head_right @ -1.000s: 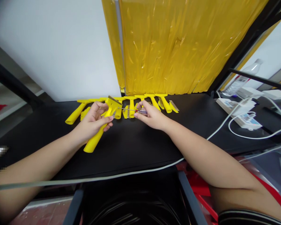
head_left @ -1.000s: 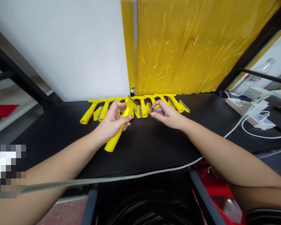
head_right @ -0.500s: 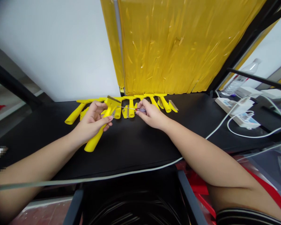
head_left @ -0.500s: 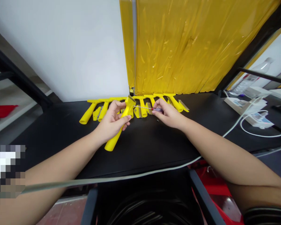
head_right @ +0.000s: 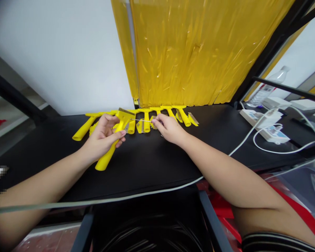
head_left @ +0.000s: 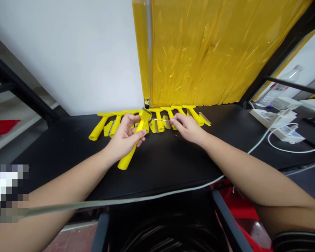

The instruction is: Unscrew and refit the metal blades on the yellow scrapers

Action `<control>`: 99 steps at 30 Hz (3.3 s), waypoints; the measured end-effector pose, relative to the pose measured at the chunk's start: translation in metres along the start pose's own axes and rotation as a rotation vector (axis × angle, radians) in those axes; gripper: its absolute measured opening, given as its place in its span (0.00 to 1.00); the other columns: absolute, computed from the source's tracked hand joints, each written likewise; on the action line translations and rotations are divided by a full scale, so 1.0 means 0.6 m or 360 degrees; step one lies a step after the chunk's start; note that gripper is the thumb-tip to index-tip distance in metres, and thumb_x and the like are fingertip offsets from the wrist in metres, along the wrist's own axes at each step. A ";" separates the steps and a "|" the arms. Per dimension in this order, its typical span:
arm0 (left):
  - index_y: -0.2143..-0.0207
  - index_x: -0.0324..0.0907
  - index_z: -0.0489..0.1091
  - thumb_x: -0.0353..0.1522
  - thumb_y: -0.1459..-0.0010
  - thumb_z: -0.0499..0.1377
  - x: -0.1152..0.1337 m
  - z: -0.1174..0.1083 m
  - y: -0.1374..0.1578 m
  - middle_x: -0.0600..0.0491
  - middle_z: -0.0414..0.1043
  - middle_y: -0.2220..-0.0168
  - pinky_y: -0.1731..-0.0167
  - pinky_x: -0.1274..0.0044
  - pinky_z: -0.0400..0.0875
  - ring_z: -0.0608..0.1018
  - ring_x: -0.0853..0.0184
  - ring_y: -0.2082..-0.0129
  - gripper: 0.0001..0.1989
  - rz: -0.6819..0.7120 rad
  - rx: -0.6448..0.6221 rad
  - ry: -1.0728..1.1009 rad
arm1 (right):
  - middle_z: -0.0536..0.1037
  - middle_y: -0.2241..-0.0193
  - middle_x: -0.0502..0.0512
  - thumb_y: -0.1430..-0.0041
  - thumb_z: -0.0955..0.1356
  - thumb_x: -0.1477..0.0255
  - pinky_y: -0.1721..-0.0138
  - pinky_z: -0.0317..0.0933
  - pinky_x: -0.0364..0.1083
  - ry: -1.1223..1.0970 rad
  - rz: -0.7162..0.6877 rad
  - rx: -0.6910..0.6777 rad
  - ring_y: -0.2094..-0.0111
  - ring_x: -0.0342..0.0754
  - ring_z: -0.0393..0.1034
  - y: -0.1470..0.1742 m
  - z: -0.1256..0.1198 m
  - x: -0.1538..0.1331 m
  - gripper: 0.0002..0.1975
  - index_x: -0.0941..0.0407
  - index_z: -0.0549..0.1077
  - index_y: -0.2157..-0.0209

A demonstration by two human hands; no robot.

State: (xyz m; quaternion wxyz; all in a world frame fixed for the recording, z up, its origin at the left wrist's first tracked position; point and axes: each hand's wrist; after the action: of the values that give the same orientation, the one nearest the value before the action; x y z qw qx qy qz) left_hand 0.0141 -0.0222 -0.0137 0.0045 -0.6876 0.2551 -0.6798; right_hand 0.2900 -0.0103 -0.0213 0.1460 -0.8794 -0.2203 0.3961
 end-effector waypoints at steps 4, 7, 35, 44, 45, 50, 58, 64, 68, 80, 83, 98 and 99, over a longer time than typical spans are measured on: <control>0.56 0.46 0.58 0.32 0.44 0.70 0.005 0.003 0.003 0.51 0.65 0.45 0.84 0.84 0.71 0.78 0.77 0.75 0.23 -0.0040 0.0000 -0.0014 | 0.72 0.74 0.52 0.25 0.59 0.55 0.65 0.59 0.48 -0.0069 0.0088 -0.0076 0.72 0.47 0.65 0.000 0.002 -0.002 0.23 0.55 0.71 0.67; 0.57 0.46 0.58 0.31 0.46 0.71 0.007 0.004 0.003 0.51 0.65 0.44 0.84 0.84 0.71 0.77 0.78 0.75 0.23 -0.0035 0.0029 -0.0005 | 0.71 0.72 0.48 0.31 0.67 0.58 0.68 0.57 0.46 -0.0123 -0.0004 -0.0087 0.73 0.46 0.62 0.004 0.003 0.000 0.14 0.53 0.67 0.55; 0.58 0.46 0.59 0.32 0.45 0.71 0.004 0.002 0.002 0.54 0.68 0.52 0.83 0.85 0.71 0.78 0.76 0.73 0.22 0.0114 -0.0015 -0.0009 | 0.50 0.83 0.40 0.34 0.66 0.46 0.79 0.44 0.44 -0.0910 0.0419 -0.0322 0.82 0.40 0.42 0.001 0.017 -0.013 0.26 0.51 0.60 0.74; 0.54 0.46 0.61 0.32 0.43 0.70 -0.004 0.006 0.000 0.53 0.69 0.54 0.83 0.83 0.70 0.78 0.73 0.74 0.22 -0.0041 -0.0077 -0.0012 | 0.78 0.68 0.54 0.35 0.63 0.74 0.59 0.64 0.49 0.0052 0.0024 -0.0372 0.65 0.49 0.72 -0.004 -0.038 -0.008 0.09 0.56 0.74 0.62; 0.53 0.46 0.61 0.33 0.44 0.71 -0.005 0.004 -0.002 0.52 0.70 0.53 0.84 0.83 0.70 0.78 0.73 0.74 0.23 -0.0045 -0.0077 0.0026 | 0.79 0.67 0.55 0.37 0.63 0.75 0.59 0.64 0.49 0.0129 0.0035 -0.0381 0.65 0.50 0.73 -0.003 -0.045 -0.004 0.08 0.55 0.75 0.62; 0.49 0.47 0.60 0.32 0.46 0.72 -0.004 -0.007 -0.011 0.56 0.72 0.61 0.84 0.82 0.71 0.79 0.71 0.77 0.28 -0.0175 -0.0119 0.0219 | 0.80 0.71 0.53 0.47 0.71 0.77 0.66 0.60 0.48 0.0436 0.0017 -0.0624 0.72 0.49 0.70 0.000 -0.051 0.020 0.07 0.54 0.79 0.66; 0.52 0.46 0.60 0.32 0.48 0.73 0.004 -0.011 -0.013 0.57 0.75 0.69 0.84 0.82 0.65 0.76 0.71 0.81 0.28 -0.0491 -0.0230 0.0396 | 0.78 0.74 0.52 0.48 0.70 0.81 0.67 0.57 0.47 0.0595 -0.0047 -0.0713 0.71 0.48 0.69 -0.001 -0.035 0.020 0.08 0.54 0.77 0.72; 0.51 0.46 0.60 0.33 0.48 0.74 0.005 -0.009 -0.013 0.57 0.74 0.71 0.83 0.82 0.64 0.75 0.71 0.81 0.29 -0.0647 -0.0302 0.0424 | 0.79 0.69 0.53 0.44 0.72 0.71 0.66 0.64 0.46 -0.0200 0.0061 -0.0497 0.71 0.45 0.70 0.003 -0.032 0.001 0.04 0.55 0.77 0.65; 0.48 0.46 0.61 0.34 0.45 0.72 0.005 0.000 -0.007 0.56 0.74 0.70 0.83 0.82 0.63 0.77 0.69 0.78 0.28 -0.0720 -0.0430 0.0396 | 0.81 0.63 0.57 0.43 0.74 0.67 0.60 0.70 0.48 -0.0596 -0.0015 -0.0196 0.65 0.47 0.75 0.004 -0.007 -0.026 0.09 0.57 0.77 0.63; 0.50 0.47 0.59 0.35 0.43 0.71 0.008 0.022 0.007 0.59 0.70 0.68 0.81 0.82 0.66 0.77 0.70 0.76 0.26 -0.0776 -0.0502 0.0320 | 0.83 0.63 0.56 0.38 0.72 0.71 0.62 0.69 0.46 -0.0493 -0.0192 -0.0141 0.65 0.47 0.76 0.002 0.036 -0.039 0.06 0.58 0.79 0.60; 0.50 0.47 0.59 0.34 0.43 0.70 0.012 0.030 0.011 0.58 0.70 0.66 0.81 0.82 0.67 0.77 0.71 0.76 0.26 -0.0747 -0.0483 0.0274 | 0.83 0.63 0.55 0.39 0.71 0.71 0.62 0.69 0.47 -0.0477 -0.0194 -0.0158 0.65 0.47 0.76 0.003 0.037 -0.041 0.06 0.57 0.79 0.60; 0.48 0.47 0.59 0.33 0.40 0.66 0.012 0.042 0.028 0.51 0.71 0.52 0.82 0.80 0.71 0.78 0.72 0.75 0.23 -0.0601 -0.0413 0.0020 | 0.79 0.68 0.53 0.46 0.75 0.67 0.63 0.69 0.48 -0.0710 0.0069 -0.0184 0.68 0.46 0.72 0.004 0.040 -0.049 0.10 0.56 0.75 0.64; 0.48 0.47 0.59 0.33 0.40 0.66 0.013 0.042 0.028 0.50 0.71 0.51 0.82 0.80 0.71 0.78 0.72 0.75 0.23 -0.0598 -0.0413 0.0011 | 0.78 0.69 0.52 0.47 0.76 0.66 0.64 0.68 0.47 -0.0748 0.0097 -0.0197 0.69 0.46 0.72 0.003 0.040 -0.048 0.12 0.56 0.75 0.65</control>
State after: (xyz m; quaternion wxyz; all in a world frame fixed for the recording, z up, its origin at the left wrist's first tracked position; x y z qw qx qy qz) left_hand 0.0312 -0.0482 -0.0145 -0.2115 -0.7156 0.2081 -0.6324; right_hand 0.2552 -0.0244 -0.0195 0.0246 -0.7765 -0.2454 0.5799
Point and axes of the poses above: each hand's wrist, its own y-axis away from the middle knuckle, its own z-axis out of the palm, x = y × z
